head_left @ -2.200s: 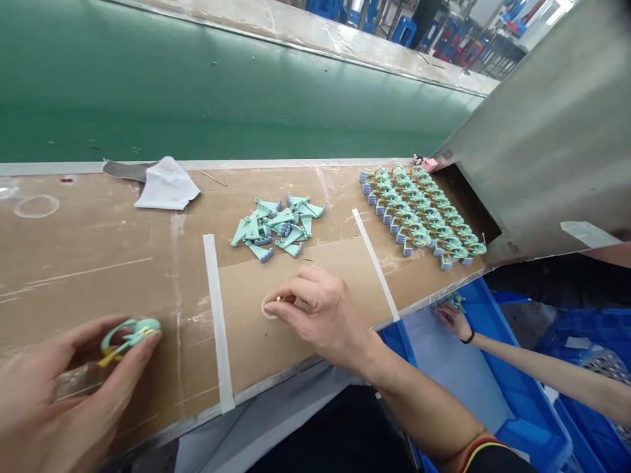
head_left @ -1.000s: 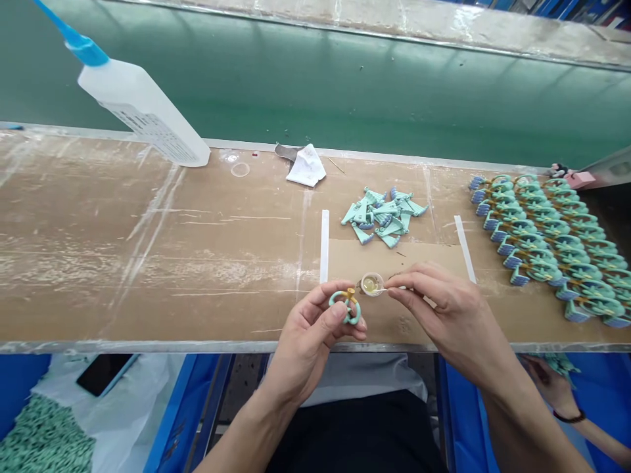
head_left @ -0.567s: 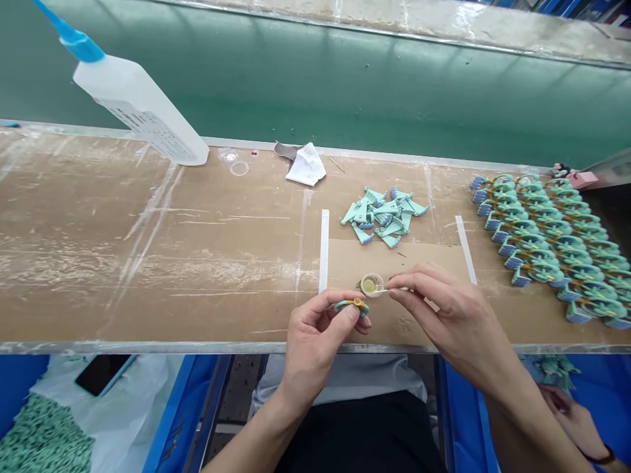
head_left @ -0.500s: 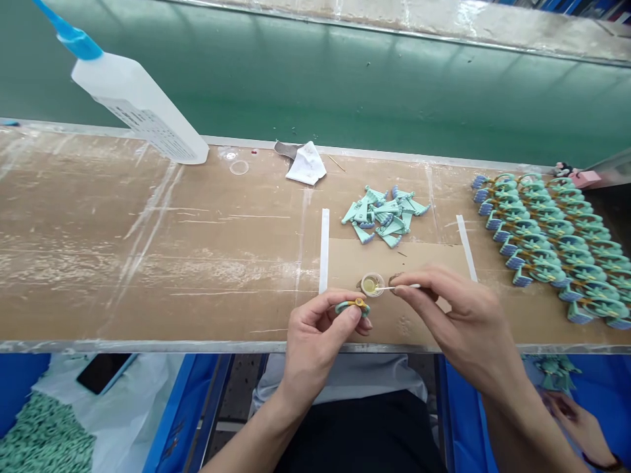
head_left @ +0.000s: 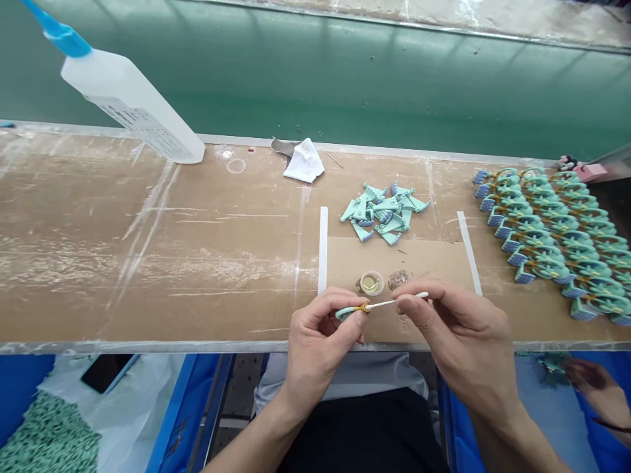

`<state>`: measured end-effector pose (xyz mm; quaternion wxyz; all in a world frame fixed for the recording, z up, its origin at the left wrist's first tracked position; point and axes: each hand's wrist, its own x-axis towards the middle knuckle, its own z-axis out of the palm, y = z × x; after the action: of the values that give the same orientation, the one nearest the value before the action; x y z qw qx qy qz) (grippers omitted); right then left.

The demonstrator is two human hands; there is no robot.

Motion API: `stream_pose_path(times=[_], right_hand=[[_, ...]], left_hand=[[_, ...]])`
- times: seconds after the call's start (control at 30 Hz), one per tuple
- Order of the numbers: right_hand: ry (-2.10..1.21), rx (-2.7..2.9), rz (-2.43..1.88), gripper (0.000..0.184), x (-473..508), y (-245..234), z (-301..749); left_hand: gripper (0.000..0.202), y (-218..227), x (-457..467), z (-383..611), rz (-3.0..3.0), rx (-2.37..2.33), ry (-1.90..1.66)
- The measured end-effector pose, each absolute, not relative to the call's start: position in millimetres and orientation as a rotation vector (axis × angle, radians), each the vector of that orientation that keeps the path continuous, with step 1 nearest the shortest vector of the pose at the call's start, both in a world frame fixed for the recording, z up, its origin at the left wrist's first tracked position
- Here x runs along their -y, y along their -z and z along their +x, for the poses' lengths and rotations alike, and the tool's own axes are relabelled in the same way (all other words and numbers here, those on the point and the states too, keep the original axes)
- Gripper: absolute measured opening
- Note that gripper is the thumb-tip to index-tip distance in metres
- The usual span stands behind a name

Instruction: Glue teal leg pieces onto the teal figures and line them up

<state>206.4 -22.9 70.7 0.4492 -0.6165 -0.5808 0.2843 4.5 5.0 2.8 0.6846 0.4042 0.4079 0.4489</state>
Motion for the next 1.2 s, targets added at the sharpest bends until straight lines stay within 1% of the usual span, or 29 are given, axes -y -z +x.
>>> stream_pose_path(times=[0.13,0.3,0.53,0.83,1.2], right_hand=[[-0.662,1.496,-1.52,0.015,22,-74,203],[-0.472,1.629,-1.545,0.018,22,-85,203],[-0.677,1.822,-1.513,0.015,16,-100,213],[-0.526,1.568,-1.617,0.013,25,-93,207],[-0.589,1.566,-1.602,0.013,25,-87,203]], left_hand=[[0.01,-2,-4,5,0.922,-0.926,-1.011],[0.009,-4,-4,7,0.938,-0.936,-1.037],[0.007,-8,-5,7,0.926,-0.947,-1.012],[0.016,-13,-4,9,0.824,-0.939,-0.976],[0.021,-14,-4,9,0.809,-0.953,-0.963]])
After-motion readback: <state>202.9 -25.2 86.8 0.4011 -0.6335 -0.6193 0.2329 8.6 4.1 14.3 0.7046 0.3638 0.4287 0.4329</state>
